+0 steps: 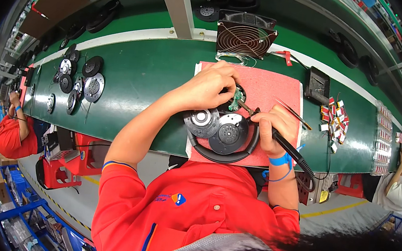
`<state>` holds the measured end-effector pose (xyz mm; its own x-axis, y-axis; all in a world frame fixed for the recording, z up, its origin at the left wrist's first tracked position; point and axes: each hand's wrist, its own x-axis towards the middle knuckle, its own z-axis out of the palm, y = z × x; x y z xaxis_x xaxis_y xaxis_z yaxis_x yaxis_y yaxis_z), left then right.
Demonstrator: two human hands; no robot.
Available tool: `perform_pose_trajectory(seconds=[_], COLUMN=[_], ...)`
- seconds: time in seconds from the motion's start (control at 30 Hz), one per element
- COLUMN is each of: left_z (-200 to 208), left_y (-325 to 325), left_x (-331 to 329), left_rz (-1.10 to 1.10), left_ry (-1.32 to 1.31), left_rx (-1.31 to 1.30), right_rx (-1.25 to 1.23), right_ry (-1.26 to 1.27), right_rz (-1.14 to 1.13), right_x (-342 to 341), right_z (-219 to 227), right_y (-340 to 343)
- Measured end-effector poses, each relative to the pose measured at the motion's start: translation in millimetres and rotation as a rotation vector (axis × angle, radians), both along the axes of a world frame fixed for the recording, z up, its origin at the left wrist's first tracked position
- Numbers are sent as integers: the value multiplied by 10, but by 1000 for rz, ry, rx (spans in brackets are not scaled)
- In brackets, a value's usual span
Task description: Soldering electronic components onto a circuit board of a device on an assembly line.
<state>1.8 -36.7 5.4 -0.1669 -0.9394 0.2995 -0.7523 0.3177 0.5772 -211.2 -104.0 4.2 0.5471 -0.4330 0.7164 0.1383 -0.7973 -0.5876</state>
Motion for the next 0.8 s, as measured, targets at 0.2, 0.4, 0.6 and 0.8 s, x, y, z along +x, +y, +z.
perform_pose_trajectory(seconds=[0.2,0.4,0.6,0.8], left_z=[6,14,11,-2], left_y=[15,13,19,14], left_x=[-22,-25,-28,-23], left_rz=[24,29,34,25], left_ry=[-38,-61,-64,-71], left_rx=[-9,-5,4,-1], right_rx=[-23,-28,-1,-5], right_ry=[-2,0,-46,-23], right_rz=[-5,-4,-27,-15], right_x=[14,22,-9,-35], right_z=[-28,-25,33,61], right_y=[-9,-5,7,15])
